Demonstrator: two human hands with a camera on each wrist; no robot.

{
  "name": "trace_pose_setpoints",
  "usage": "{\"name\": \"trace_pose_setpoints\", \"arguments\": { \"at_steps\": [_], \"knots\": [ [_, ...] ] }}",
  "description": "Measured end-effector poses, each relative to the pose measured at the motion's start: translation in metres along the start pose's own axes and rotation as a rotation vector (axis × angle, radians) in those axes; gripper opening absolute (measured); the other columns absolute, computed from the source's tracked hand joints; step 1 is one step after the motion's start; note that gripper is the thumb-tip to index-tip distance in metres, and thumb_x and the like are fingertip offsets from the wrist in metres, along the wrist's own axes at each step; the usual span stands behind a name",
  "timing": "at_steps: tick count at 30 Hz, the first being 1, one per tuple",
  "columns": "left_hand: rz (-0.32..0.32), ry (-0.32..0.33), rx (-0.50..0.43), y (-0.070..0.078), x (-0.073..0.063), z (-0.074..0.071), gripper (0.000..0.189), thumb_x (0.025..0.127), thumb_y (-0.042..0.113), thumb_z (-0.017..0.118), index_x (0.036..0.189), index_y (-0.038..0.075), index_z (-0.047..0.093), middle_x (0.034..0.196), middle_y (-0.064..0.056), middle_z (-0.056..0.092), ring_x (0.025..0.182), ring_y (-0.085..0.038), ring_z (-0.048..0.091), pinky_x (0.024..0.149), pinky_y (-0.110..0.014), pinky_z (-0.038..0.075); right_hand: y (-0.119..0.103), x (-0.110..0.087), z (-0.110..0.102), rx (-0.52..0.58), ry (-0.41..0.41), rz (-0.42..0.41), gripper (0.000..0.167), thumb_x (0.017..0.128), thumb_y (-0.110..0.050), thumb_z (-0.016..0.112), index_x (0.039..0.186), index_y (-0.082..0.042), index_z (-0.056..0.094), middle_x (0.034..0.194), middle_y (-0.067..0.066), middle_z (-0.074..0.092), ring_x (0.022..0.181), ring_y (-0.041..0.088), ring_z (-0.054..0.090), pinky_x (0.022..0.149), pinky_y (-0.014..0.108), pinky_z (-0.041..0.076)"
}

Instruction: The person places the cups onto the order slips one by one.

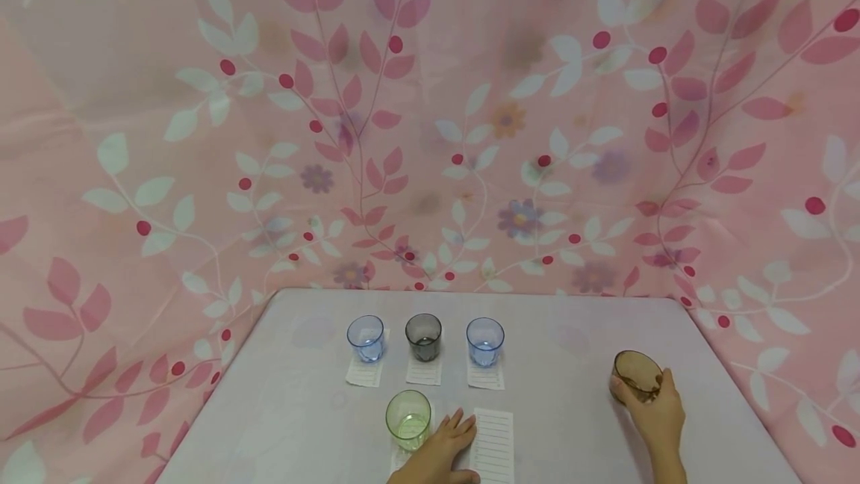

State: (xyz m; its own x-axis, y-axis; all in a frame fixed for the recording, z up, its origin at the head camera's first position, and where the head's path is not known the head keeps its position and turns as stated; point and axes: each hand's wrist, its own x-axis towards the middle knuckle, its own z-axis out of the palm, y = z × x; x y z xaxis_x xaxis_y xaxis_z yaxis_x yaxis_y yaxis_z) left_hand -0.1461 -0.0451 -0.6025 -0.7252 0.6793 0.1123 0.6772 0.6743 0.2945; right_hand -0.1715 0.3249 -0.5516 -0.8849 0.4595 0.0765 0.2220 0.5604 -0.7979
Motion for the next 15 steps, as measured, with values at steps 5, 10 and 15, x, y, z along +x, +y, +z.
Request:
{"name": "trace_pose_setpoints", "arguments": {
  "at_steps": [5,10,15],
  "knots": [
    [-0.008,-0.033,-0.019,-0.001,0.001,0.000,0.073,0.079,0.051,0.068,0.131,0.002,0.054,0.138,-0.010,0.050,0.131,-0.033,0.041,0.104,-0.042,0.039,-0.002,-0.008,-0.001,0.006,-0.027,0.001,0.094,0.083,-0.033,0.069,0.143,0.015,0.014,0.132,0.039,0.038,0.111,0.044,0.051,0.085,0.021,0.047],
    [-0.019,-0.049,-0.028,-0.001,0.002,0.000,0.073,0.079,0.051,0.068,0.131,0.002,0.054,0.139,-0.010,0.050,0.132,-0.032,0.041,0.105,-0.041,0.039,-0.013,-0.022,0.001,0.063,-0.085,-0.083,0.092,0.081,-0.029,0.074,0.142,0.015,0.020,0.132,0.036,0.041,0.088,-0.019,0.039,0.065,-0.007,0.031],
    [-0.037,-0.058,-0.037,0.001,0.002,-0.003,0.073,0.078,0.051,0.069,0.132,0.003,0.054,0.139,-0.009,0.050,0.132,-0.032,0.040,0.106,-0.040,0.038,-0.026,-0.037,0.007,0.102,-0.117,-0.196,0.087,0.081,-0.024,0.075,0.141,0.015,0.024,0.130,0.037,0.044,0.084,-0.030,0.028,0.069,-0.007,0.033]
  ]
}}
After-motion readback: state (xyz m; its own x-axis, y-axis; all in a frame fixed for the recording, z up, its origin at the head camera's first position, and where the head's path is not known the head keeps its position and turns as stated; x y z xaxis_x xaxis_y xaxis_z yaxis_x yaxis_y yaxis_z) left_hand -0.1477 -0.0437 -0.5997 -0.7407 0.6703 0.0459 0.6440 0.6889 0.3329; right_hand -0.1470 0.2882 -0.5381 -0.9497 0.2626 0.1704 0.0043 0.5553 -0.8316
